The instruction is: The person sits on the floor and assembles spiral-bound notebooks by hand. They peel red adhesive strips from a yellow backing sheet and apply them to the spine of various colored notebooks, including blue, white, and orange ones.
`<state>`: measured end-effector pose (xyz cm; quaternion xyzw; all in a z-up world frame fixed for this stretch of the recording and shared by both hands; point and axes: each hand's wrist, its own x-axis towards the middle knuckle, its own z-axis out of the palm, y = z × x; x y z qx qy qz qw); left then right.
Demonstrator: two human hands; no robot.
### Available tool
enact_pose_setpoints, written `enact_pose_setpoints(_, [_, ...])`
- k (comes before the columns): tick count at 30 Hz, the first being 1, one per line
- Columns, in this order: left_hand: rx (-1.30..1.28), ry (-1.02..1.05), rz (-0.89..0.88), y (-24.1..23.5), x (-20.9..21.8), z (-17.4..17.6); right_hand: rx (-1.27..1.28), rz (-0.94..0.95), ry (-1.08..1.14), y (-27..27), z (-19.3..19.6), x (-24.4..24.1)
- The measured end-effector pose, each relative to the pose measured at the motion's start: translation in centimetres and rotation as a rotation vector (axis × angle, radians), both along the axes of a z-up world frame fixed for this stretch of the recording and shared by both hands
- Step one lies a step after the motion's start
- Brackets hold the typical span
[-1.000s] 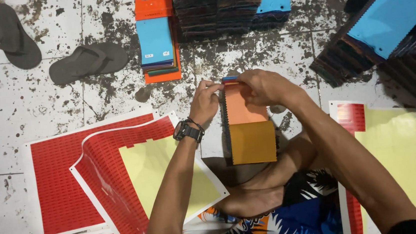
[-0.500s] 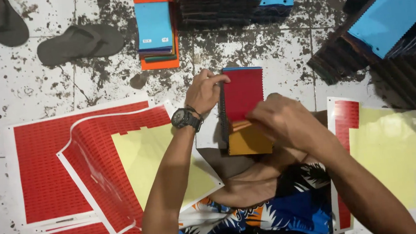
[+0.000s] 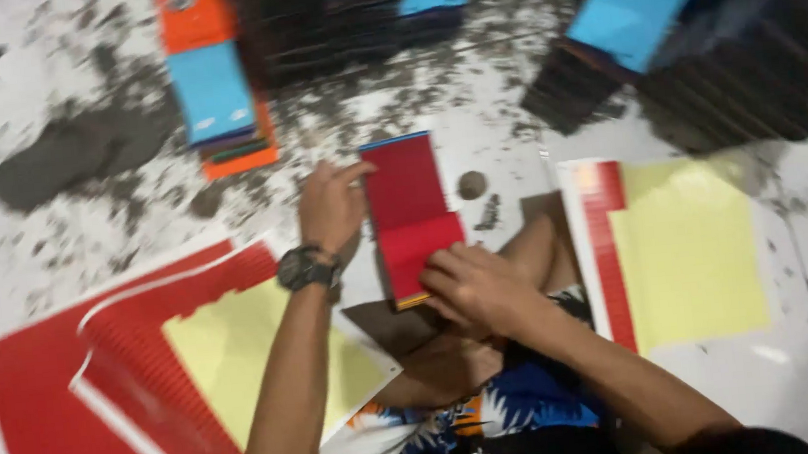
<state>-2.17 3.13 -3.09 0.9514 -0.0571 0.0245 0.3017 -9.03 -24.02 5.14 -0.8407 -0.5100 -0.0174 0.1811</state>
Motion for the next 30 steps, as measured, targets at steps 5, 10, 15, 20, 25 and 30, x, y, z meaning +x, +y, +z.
enact_pose_setpoints(5, [0.090,-0.106,0.066,-2.5,-0.2,4.3,0.187,-0.076,-0.043,-1.2,-0.1,0.4])
enact_pose_setpoints(10, [-0.018,-0.255,-0.150,-9.7,-0.1,8.5,0.332,-0.322,0.060,-7.9,1.4,1.3])
enact_pose_setpoints(15, [-0.210,-0.362,-0.440,-20.7,0.2,9.6,0.461,-1.022,0.202,-15.0,3.0,1.0])
enact_pose_setpoints(20, [-0.101,-0.241,-0.548,-27.1,0.5,8.5,0.578,-1.304,0.390,-18.6,-0.1,0.3])
enact_pose_setpoints(25, [0.063,-0.037,-0.541,-27.5,-1.2,9.4,0.588,-1.374,0.600,-18.0,1.3,0.0])
enact_pose_setpoints(30, [-0.026,0.008,-0.510,-26.7,-2.9,9.4,0.623,-1.339,0.500,-17.2,1.9,-1.0])
